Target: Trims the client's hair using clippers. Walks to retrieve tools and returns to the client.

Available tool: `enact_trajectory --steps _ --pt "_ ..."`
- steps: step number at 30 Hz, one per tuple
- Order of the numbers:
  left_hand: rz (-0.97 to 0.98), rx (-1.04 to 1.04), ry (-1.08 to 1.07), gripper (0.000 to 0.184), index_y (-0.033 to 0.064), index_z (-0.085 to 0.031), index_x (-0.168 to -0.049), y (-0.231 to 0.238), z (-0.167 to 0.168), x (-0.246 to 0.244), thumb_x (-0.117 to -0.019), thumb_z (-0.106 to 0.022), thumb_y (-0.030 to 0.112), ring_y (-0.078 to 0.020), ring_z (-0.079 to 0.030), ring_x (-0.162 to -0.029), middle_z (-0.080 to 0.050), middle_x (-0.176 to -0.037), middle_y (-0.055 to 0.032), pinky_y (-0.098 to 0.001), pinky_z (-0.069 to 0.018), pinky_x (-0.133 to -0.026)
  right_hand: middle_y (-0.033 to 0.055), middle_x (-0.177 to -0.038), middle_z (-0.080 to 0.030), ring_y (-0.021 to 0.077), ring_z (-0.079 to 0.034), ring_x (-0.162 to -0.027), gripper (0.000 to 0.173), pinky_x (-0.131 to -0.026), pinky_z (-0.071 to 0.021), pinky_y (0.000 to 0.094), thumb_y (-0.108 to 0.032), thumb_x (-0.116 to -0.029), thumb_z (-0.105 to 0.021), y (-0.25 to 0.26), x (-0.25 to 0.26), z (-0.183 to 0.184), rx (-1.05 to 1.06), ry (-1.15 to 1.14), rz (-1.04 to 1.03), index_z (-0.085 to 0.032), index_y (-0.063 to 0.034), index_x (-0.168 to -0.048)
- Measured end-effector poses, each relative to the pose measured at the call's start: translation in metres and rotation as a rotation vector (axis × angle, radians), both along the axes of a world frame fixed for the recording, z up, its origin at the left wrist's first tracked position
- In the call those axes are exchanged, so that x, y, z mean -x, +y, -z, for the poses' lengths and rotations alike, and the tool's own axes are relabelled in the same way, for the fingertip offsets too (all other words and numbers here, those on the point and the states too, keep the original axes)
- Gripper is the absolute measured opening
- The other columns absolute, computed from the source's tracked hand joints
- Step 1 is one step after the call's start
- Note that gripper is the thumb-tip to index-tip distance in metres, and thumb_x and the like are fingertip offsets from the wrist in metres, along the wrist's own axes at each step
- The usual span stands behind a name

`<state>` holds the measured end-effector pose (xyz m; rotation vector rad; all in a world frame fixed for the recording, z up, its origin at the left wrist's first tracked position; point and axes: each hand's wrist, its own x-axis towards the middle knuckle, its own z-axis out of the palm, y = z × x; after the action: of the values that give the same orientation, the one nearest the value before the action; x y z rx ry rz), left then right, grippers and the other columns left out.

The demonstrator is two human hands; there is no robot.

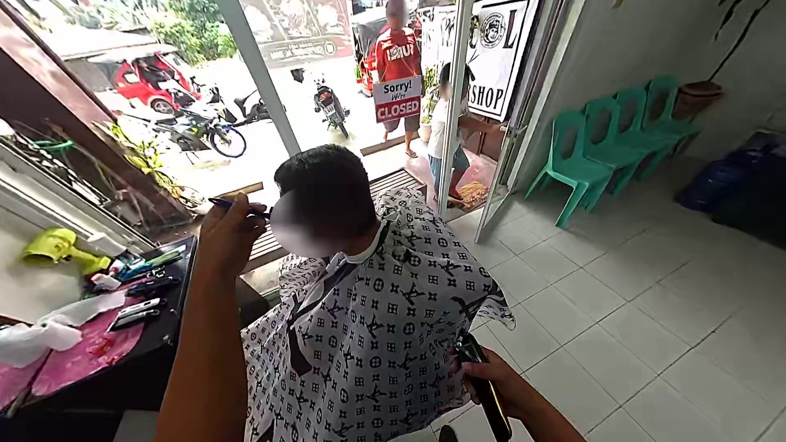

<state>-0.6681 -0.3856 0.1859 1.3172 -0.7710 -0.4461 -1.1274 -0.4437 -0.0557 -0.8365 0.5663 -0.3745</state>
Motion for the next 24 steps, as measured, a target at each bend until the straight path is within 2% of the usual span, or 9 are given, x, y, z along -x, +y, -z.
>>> enact_trajectory --steps 3,5,7,11,14,16,18,24 --pt "0.074 0.057 0.013 0.013 0.0225 -0.051 -0.108 -0.004 -0.014 -0.015 -0.1108 -0.04 0.029 -0.0021 -0.063 -0.071 -0.068 -0.09 0.0093 -0.0193 -0.0545 -0.065 0.0109 -0.099 -0.072 0.0149 -0.065 -0.058 0.064 -0.052 -0.0576 0.0298 -0.032 -0.0801 -0.083 -0.005 -0.008 -0.01 0.095 0.079 0.014 -0.054 -0.004 -0.13" --pt "0.124 0.104 0.031 0.014 0.0238 -0.051 -0.107 -0.007 -0.026 -0.023 -0.1113 -0.039 0.03 -0.0013 -0.064 -0.071 -0.069 -0.09 0.0104 -0.0189 -0.0544 -0.064 0.0101 -0.1 -0.073 0.014 -0.065 -0.058 0.065 -0.053 -0.0573 0.0292 -0.035 -0.0802 -0.082 -0.001 -0.019 -0.013 0.103 0.066 0.083 -0.055 -0.005 -0.13" --pt "0.185 0.156 0.059 0.015 0.0228 -0.051 -0.107 -0.009 -0.036 -0.028 -0.1117 -0.038 0.029 -0.0011 -0.064 -0.07 -0.071 -0.091 0.0092 -0.0185 -0.0547 -0.064 0.0063 -0.098 -0.072 0.0109 -0.064 -0.06 0.063 -0.053 -0.0563 0.0262 -0.045 -0.0833 -0.079 0.01 -0.036 -0.013 0.054 0.025 0.212 -0.056 -0.0087 -0.13" --pt "0.349 0.192 0.128 0.014 0.0214 -0.053 -0.105 -0.015 -0.049 -0.044 -0.111 -0.041 0.025 -0.0035 -0.067 -0.075 -0.072 -0.093 0.0058 -0.0197 -0.0557 -0.066 0.0055 -0.098 -0.072 0.0096 -0.065 -0.061 0.051 -0.053 -0.0574 0.0247 -0.045 -0.0908 -0.071 0.043 -0.082 -0.009 0.015 -0.039 0.393 -0.059 -0.0108 -0.128" --pt "0.446 0.169 0.17 0.011 0.018 -0.052 -0.109 -0.015 -0.039 -0.052 -0.1108 -0.042 0.022 -0.0065 -0.07 -0.075 -0.074 -0.093 0.0019 -0.0205 -0.0576 -0.065 0.0062 -0.1 -0.072 0.01 -0.065 -0.061 0.051 -0.054 -0.0572 0.0252 -0.043 -0.0914 -0.07 0.072 -0.115 -0.012 0.022 -0.05 0.398 -0.057 -0.0104 -0.129" --pt "0.472 0.157 0.142 0.013 0.0172 -0.051 -0.108 -0.015 -0.023 -0.05 -0.1111 -0.04 0.022 -0.0065 -0.071 -0.074 -0.075 -0.092 0.0013 -0.0197 -0.0576 -0.063 0.0067 -0.1 -0.072 0.0103 -0.065 -0.061 0.056 -0.054 -0.057 0.0254 -0.043 -0.0892 -0.074 0.088 -0.131 -0.018 0.022 -0.057 0.379 -0.056 -0.0091 -0.13" --pt "0.522 0.166 0.109 0.014 0.0146 -0.053 -0.108 -0.018 -0.003 -0.043 -0.1107 -0.041 0.02 -0.0089 -0.072 -0.076 -0.076 -0.094 -0.0013 -0.0222 -0.0591 -0.066 0.0072 -0.101 -0.072 0.0103 -0.064 -0.061 0.056 -0.054 -0.0568 0.0254 -0.04 -0.0886 -0.076 0.099 -0.142 -0.023 0.032 -0.069 0.351 -0.057 -0.0081 -0.13" --pt "0.599 0.222 0.116 0.019 0.0073 -0.062 -0.11 -0.042 0.016 -0.002 -0.1098 -0.049 0.021 -0.0148 -0.077 -0.083 -0.078 -0.103 -0.0078 -0.0252 -0.0625 -0.068 0.0089 -0.103 -0.073 0.0112 -0.066 -0.061 0.056 -0.056 -0.0582 0.0264 -0.035 -0.0891 -0.078 0.094 -0.151 -0.044 0.081 -0.103 0.213 -0.056 -0.0065 -0.131"
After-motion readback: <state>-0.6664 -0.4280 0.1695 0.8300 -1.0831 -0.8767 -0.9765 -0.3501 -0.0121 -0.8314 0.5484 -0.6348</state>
